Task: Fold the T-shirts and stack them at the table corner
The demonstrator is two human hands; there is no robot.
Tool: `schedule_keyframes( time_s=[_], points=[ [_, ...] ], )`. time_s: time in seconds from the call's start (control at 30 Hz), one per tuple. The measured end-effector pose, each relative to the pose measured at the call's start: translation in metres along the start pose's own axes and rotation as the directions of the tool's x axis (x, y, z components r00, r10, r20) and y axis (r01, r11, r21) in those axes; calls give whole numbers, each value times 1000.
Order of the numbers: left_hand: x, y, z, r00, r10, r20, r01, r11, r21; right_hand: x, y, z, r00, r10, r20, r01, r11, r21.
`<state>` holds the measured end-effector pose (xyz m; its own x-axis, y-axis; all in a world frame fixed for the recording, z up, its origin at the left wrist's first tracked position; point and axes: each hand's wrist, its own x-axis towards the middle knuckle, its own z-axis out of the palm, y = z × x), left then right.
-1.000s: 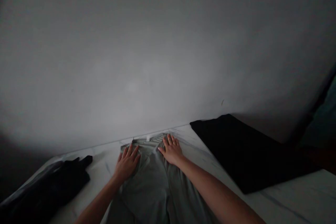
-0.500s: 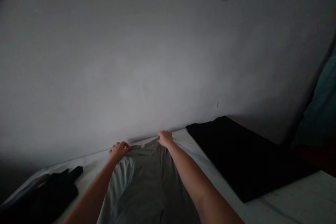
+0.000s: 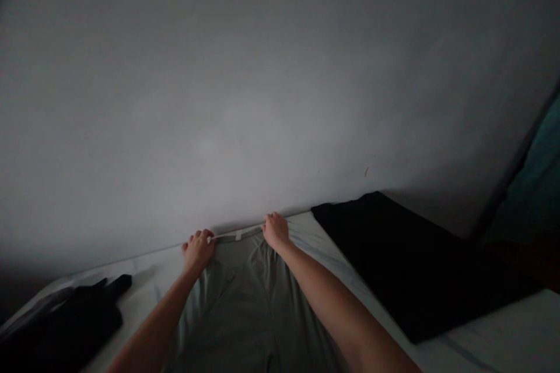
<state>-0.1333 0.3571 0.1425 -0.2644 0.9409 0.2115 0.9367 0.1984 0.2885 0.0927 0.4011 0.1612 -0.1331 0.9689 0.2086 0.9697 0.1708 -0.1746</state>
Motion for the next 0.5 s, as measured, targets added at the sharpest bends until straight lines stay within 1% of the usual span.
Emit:
schedule_keyframes(
  time_s=[0.07,0.13,0.2,0.27,0.33,0.4,0.43,0.5],
  points=[
    [-12,3,-5,998,27,-50,-27,1000,2,-17,0,-3,999,-31,-24,31,999,-12],
    [-31,4,-8,991,100,-89,-99,995,24,-36,2,-3,994,-102,-31,101,995,-26],
    [-52,1,-6,976,202,-85,-198,979,54,-55,7,1,984,-178,-4,178,984,-28],
    [-70,-3,0,962,271,-38,-267,961,74,-67,11,7,978,-198,71,199,980,-12],
    [-83,-9,8,963,269,29,-271,959,87,-74,13,12,976,-156,152,158,987,1],
    [-89,-13,15,970,232,75,-239,966,103,-75,14,16,976,-110,190,111,994,7],
    [-90,-14,18,972,221,77,-228,967,110,-75,15,17,976,-101,190,101,995,11],
    [-90,-14,21,974,221,46,-225,967,120,-73,14,15,978,-106,180,104,994,22]
  ],
)
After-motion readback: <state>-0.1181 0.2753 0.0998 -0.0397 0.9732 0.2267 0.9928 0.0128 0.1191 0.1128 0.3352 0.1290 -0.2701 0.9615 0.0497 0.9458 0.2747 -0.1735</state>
